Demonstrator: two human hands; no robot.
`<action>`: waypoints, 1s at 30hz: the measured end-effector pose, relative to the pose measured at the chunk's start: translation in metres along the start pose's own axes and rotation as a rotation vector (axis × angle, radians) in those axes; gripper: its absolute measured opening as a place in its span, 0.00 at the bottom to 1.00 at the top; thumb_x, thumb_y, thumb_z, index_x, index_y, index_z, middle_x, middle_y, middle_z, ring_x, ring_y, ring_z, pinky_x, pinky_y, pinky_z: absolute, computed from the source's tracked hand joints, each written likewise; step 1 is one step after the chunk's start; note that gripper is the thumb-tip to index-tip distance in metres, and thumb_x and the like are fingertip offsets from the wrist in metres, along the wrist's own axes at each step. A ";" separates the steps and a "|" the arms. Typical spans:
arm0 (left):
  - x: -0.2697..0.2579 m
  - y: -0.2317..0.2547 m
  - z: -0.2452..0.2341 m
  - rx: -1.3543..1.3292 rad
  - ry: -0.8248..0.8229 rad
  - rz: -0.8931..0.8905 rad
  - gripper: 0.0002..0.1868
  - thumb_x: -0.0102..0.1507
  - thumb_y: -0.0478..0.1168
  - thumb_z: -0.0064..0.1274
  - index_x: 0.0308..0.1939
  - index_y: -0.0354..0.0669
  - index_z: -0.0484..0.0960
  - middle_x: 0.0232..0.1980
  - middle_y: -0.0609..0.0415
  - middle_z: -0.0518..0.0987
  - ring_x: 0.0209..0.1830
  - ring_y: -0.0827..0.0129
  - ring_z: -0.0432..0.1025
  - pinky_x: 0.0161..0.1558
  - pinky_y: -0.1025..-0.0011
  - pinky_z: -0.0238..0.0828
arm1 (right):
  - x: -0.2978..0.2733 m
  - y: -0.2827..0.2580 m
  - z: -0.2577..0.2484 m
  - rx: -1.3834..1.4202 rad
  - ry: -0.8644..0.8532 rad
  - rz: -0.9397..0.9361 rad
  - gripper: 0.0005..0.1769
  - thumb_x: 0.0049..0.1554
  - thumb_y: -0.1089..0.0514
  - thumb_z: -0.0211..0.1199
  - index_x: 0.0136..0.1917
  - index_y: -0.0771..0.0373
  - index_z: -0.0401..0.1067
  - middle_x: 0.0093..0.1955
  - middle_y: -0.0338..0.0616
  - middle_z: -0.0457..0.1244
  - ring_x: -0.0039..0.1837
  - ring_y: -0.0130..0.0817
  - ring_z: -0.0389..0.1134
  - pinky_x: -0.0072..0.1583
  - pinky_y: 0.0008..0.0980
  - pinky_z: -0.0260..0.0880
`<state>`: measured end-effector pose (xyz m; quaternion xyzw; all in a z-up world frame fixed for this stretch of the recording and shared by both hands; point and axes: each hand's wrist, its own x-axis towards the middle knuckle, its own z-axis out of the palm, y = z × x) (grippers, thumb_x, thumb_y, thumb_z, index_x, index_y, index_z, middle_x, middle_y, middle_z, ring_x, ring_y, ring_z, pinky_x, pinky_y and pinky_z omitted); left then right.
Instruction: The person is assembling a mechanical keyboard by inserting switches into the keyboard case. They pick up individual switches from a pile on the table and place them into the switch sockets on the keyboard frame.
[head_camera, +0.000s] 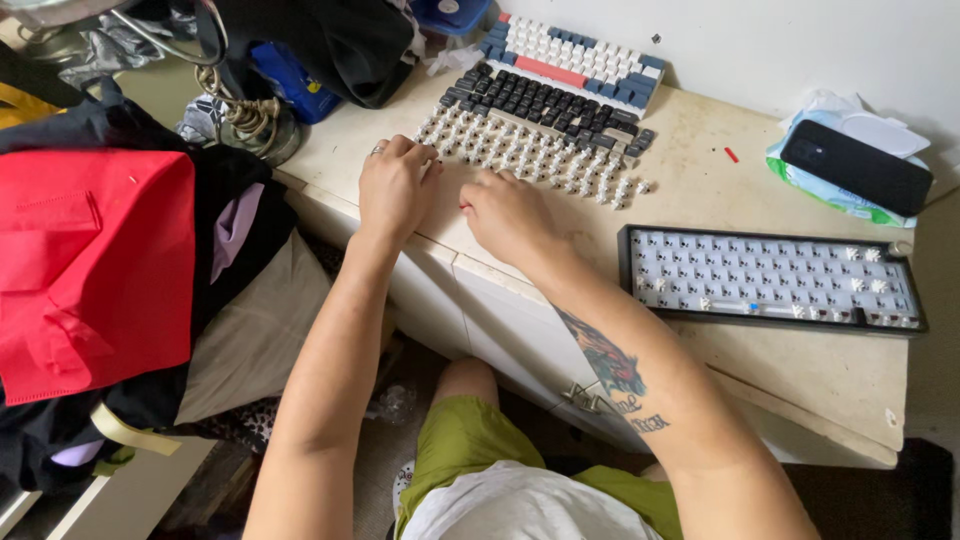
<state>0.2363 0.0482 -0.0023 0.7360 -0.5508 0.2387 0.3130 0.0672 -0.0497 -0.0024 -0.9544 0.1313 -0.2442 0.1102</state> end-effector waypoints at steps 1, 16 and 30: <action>0.001 -0.003 0.002 0.039 -0.016 0.036 0.08 0.61 0.41 0.62 0.41 0.45 0.88 0.42 0.49 0.81 0.46 0.53 0.75 0.48 0.57 0.70 | 0.001 0.000 0.004 -0.008 -0.011 0.001 0.07 0.60 0.60 0.59 0.43 0.60 0.77 0.51 0.48 0.68 0.55 0.48 0.71 0.58 0.47 0.72; 0.003 -0.007 -0.007 0.212 0.041 0.116 0.12 0.58 0.43 0.60 0.43 0.46 0.87 0.41 0.52 0.80 0.44 0.55 0.74 0.44 0.57 0.64 | -0.012 0.001 0.013 0.111 0.181 -0.009 0.05 0.59 0.56 0.64 0.46 0.57 0.78 0.47 0.44 0.66 0.55 0.45 0.68 0.58 0.46 0.69; 0.006 -0.021 -0.002 0.264 -0.043 0.114 0.05 0.64 0.42 0.58 0.37 0.48 0.87 0.42 0.56 0.78 0.47 0.60 0.72 0.47 0.59 0.63 | -0.011 0.002 0.014 0.129 0.134 0.039 0.06 0.60 0.56 0.62 0.45 0.58 0.78 0.48 0.43 0.67 0.56 0.44 0.69 0.60 0.46 0.69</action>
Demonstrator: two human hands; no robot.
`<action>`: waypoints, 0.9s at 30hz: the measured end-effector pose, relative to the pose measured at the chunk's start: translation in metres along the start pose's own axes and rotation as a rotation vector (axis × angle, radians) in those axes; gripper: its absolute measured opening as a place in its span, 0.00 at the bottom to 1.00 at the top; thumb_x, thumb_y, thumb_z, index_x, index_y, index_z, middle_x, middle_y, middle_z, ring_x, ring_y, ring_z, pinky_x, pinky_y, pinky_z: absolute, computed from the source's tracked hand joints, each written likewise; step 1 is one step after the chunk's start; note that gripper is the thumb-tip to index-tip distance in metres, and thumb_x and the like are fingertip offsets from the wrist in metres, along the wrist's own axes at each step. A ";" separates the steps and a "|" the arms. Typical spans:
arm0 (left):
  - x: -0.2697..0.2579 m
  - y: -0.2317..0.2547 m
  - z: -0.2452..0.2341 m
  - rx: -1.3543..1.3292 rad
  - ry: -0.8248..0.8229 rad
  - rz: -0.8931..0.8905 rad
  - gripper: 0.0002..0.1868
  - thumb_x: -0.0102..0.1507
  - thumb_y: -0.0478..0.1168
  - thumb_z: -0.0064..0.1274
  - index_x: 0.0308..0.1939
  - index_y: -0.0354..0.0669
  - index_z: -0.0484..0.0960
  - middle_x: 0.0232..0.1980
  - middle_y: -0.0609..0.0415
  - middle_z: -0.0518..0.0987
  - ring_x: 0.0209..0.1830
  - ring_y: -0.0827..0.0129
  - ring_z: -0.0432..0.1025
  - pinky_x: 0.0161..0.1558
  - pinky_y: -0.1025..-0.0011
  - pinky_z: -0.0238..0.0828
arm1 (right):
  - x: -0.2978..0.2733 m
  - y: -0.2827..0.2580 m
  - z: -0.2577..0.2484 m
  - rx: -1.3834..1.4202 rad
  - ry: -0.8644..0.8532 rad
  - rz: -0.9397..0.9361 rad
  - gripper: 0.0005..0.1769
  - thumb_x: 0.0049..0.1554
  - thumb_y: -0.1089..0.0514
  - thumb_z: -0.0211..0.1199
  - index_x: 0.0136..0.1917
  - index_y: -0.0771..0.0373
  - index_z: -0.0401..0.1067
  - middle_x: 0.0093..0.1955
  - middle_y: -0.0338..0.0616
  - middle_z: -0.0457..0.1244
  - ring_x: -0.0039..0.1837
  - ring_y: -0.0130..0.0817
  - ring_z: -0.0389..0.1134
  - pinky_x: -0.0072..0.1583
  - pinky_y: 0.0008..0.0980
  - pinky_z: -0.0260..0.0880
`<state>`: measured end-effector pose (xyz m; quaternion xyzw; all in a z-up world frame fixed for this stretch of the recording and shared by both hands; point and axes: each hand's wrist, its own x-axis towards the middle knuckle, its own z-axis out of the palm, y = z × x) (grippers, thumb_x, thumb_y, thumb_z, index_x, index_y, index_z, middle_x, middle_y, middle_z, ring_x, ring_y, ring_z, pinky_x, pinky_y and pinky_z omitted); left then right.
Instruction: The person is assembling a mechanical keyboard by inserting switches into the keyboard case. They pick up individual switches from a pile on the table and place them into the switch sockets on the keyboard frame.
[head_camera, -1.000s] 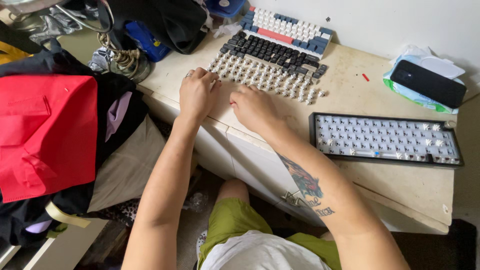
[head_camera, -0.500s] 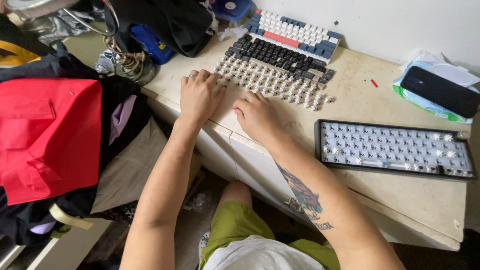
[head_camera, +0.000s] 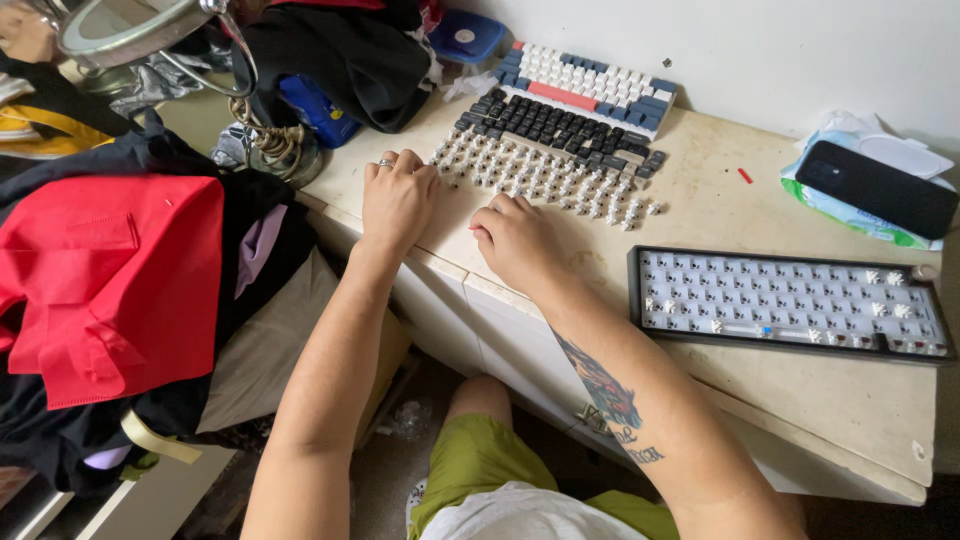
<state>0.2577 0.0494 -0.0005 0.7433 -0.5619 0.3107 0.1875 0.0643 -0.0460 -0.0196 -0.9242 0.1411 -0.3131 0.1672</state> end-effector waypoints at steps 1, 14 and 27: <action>0.000 0.000 -0.001 0.004 0.000 0.002 0.05 0.64 0.42 0.58 0.37 0.48 0.87 0.42 0.57 0.79 0.47 0.60 0.72 0.47 0.59 0.63 | 0.000 0.000 0.000 0.000 0.007 -0.004 0.06 0.59 0.56 0.63 0.45 0.58 0.78 0.48 0.44 0.67 0.56 0.44 0.69 0.60 0.46 0.69; -0.015 0.076 -0.036 -0.396 0.180 -0.062 0.14 0.63 0.39 0.62 0.52 0.45 0.85 0.45 0.53 0.81 0.46 0.55 0.73 0.46 0.58 0.66 | 0.003 -0.014 -0.042 -0.097 0.355 -0.061 0.06 0.61 0.59 0.64 0.52 0.60 0.75 0.48 0.46 0.66 0.48 0.48 0.71 0.48 0.44 0.74; -0.026 0.195 -0.052 -0.779 0.026 0.168 0.19 0.60 0.43 0.63 0.54 0.42 0.84 0.48 0.50 0.81 0.48 0.55 0.72 0.49 0.59 0.69 | -0.086 0.025 -0.199 -0.295 0.130 0.157 0.07 0.64 0.54 0.60 0.52 0.58 0.70 0.50 0.50 0.64 0.47 0.56 0.69 0.47 0.50 0.71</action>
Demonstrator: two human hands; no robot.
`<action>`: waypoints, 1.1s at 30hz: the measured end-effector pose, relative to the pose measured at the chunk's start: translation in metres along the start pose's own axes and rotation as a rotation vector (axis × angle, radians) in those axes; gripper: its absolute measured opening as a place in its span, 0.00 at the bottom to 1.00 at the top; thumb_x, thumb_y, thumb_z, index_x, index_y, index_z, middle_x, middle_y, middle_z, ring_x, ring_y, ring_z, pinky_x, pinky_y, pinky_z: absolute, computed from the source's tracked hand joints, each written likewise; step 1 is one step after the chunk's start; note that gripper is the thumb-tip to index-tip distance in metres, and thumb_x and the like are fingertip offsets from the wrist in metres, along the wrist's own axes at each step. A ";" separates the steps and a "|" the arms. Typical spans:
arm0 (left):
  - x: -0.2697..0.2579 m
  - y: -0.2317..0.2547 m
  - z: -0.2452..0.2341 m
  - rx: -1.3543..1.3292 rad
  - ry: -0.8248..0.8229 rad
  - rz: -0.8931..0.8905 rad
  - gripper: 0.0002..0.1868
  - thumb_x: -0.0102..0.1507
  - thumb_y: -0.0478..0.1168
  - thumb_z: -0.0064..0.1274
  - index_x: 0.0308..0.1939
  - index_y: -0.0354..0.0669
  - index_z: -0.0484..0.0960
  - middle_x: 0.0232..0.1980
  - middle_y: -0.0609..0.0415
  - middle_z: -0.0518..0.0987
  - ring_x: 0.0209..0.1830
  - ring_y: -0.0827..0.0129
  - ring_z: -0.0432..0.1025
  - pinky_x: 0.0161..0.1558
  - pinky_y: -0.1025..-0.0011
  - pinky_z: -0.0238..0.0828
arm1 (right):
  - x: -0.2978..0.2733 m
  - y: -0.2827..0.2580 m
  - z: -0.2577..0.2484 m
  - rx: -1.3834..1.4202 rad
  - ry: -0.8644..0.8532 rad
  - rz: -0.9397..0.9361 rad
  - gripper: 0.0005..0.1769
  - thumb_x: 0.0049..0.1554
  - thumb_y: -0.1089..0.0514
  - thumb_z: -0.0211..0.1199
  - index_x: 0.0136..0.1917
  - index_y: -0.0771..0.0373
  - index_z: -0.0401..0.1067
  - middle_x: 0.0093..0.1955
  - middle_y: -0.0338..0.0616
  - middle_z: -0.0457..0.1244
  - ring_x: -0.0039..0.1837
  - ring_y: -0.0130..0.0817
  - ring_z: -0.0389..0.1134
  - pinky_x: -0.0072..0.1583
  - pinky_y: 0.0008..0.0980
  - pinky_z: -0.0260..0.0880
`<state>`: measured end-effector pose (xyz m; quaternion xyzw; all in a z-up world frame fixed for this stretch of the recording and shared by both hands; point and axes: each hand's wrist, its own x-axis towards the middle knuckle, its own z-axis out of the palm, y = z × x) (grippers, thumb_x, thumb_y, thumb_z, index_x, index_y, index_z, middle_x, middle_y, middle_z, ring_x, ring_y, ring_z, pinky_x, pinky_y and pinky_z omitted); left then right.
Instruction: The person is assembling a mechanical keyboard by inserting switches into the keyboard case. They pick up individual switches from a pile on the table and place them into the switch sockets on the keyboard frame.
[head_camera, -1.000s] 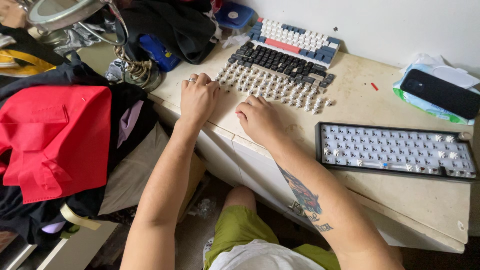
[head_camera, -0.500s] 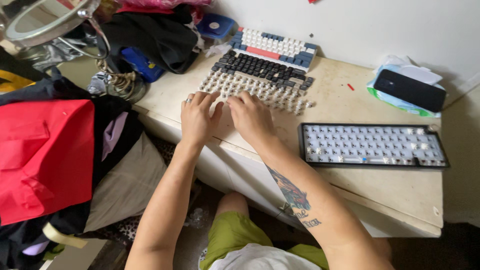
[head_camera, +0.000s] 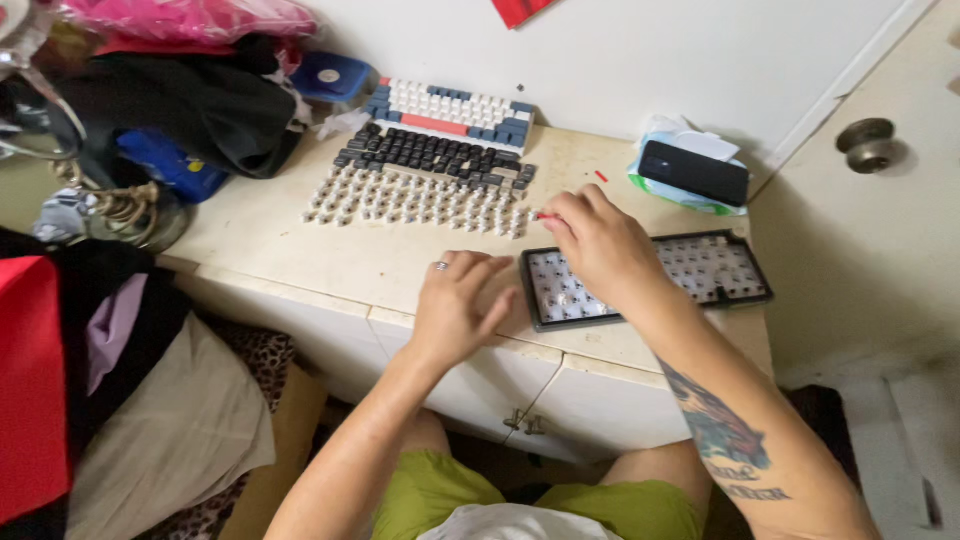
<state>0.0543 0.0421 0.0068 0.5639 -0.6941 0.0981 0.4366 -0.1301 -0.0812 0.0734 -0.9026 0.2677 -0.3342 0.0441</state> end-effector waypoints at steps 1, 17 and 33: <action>0.001 0.007 0.006 -0.019 -0.039 -0.005 0.22 0.60 0.46 0.63 0.55 0.42 0.83 0.50 0.49 0.80 0.51 0.54 0.71 0.52 0.57 0.68 | -0.008 0.006 -0.009 -0.003 -0.034 0.017 0.06 0.64 0.54 0.59 0.52 0.57 0.70 0.50 0.50 0.64 0.48 0.57 0.69 0.47 0.50 0.71; 0.035 0.062 0.074 0.201 -0.377 -0.017 0.59 0.50 0.70 0.63 0.72 0.33 0.62 0.73 0.31 0.62 0.76 0.40 0.52 0.72 0.40 0.40 | -0.075 0.047 -0.068 -0.188 -0.482 0.153 0.10 0.59 0.50 0.58 0.50 0.57 0.71 0.52 0.47 0.63 0.47 0.53 0.70 0.48 0.49 0.72; 0.054 0.063 0.076 0.139 -0.493 -0.030 0.63 0.49 0.72 0.63 0.70 0.24 0.62 0.69 0.34 0.67 0.72 0.45 0.59 0.72 0.43 0.46 | -0.077 0.044 -0.062 -0.416 -0.576 -0.105 0.09 0.52 0.59 0.59 0.47 0.58 0.74 0.51 0.46 0.64 0.57 0.47 0.68 0.56 0.46 0.71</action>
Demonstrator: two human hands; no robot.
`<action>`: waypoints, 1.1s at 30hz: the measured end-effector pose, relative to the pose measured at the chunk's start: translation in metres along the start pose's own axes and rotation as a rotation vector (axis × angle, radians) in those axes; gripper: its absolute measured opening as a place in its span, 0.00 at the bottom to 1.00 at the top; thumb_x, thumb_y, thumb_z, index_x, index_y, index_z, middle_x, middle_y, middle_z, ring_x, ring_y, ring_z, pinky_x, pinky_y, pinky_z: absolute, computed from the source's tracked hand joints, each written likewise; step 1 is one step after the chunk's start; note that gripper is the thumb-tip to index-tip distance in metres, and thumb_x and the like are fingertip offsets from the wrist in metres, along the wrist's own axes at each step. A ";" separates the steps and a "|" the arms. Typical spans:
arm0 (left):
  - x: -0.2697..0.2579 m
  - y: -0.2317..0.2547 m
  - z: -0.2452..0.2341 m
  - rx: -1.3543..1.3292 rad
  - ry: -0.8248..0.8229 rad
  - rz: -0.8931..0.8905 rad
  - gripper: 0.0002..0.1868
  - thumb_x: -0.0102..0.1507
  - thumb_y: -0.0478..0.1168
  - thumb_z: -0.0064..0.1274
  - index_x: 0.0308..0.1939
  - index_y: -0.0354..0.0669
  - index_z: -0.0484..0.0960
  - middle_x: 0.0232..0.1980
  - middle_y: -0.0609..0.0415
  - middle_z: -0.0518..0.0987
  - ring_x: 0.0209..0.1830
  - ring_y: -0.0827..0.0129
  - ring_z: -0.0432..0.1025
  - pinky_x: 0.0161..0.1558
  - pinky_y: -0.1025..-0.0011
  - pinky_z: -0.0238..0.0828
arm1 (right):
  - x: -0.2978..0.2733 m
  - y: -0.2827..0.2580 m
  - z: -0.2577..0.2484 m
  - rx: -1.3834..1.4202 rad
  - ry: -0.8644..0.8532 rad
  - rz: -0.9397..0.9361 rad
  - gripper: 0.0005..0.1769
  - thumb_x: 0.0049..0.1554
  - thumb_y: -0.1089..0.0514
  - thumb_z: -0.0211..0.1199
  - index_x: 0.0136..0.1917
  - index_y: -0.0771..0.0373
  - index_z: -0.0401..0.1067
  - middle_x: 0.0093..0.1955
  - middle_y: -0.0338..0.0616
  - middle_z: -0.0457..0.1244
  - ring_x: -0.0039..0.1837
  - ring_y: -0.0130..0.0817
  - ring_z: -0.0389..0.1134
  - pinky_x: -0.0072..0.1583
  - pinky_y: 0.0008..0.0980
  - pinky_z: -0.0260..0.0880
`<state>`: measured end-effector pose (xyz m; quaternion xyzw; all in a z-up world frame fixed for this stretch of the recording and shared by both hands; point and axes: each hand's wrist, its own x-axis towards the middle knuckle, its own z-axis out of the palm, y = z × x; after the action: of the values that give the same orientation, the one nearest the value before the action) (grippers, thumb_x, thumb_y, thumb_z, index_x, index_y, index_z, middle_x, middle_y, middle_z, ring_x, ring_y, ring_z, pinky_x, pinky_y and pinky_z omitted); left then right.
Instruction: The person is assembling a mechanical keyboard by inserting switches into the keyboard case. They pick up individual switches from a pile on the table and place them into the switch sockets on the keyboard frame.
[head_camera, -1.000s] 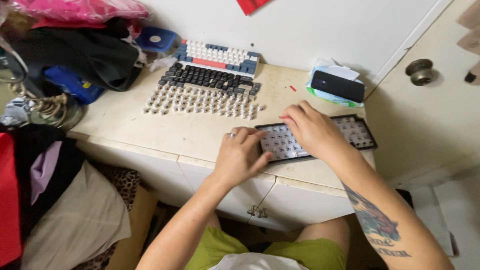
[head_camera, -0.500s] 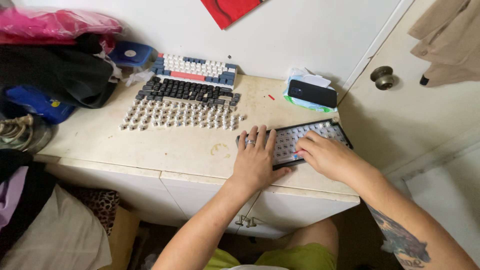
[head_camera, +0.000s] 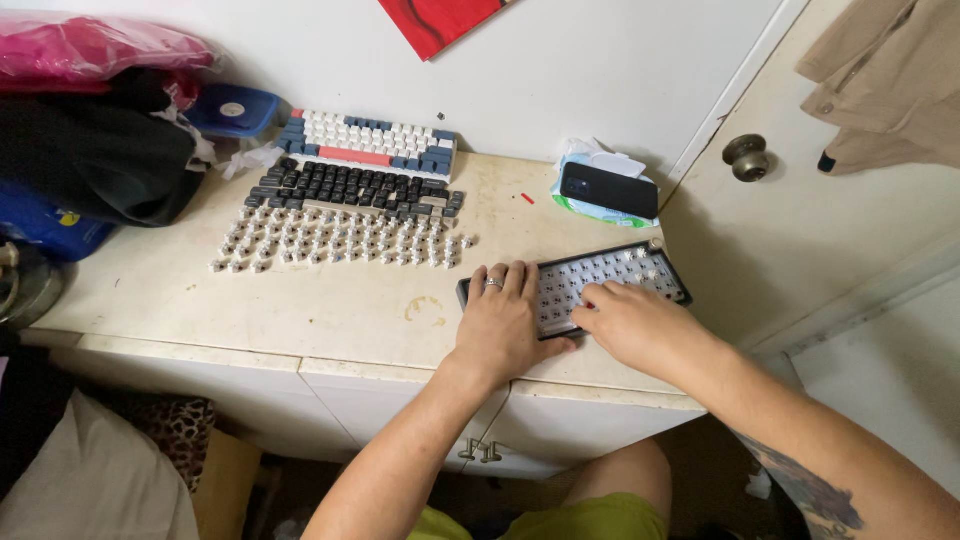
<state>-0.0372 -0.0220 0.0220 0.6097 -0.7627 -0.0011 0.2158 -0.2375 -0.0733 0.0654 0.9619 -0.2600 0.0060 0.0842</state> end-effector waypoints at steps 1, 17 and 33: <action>0.000 -0.001 0.001 0.004 0.001 0.009 0.62 0.49 0.71 0.63 0.70 0.24 0.62 0.68 0.34 0.68 0.71 0.45 0.59 0.72 0.44 0.46 | 0.000 -0.002 0.000 -0.019 0.022 -0.006 0.10 0.51 0.59 0.58 0.47 0.58 0.74 0.51 0.46 0.64 0.57 0.47 0.68 0.56 0.46 0.71; -0.018 -0.019 -0.006 -0.016 0.052 0.061 0.59 0.48 0.72 0.63 0.68 0.29 0.68 0.67 0.33 0.70 0.69 0.40 0.62 0.71 0.46 0.49 | 0.011 -0.011 -0.008 0.007 -0.109 -0.114 0.09 0.51 0.60 0.57 0.46 0.59 0.74 0.49 0.46 0.64 0.57 0.46 0.68 0.55 0.44 0.71; -0.023 -0.017 -0.008 -0.093 0.084 0.028 0.61 0.45 0.71 0.67 0.69 0.33 0.68 0.67 0.35 0.70 0.69 0.40 0.62 0.71 0.47 0.49 | 0.020 -0.010 -0.011 0.056 -0.224 -0.027 0.09 0.55 0.61 0.54 0.48 0.61 0.72 0.50 0.48 0.64 0.55 0.49 0.70 0.53 0.47 0.73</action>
<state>-0.0145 -0.0028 0.0173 0.5879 -0.7604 -0.0077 0.2758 -0.2148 -0.0730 0.0753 0.9619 -0.2547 -0.0952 0.0281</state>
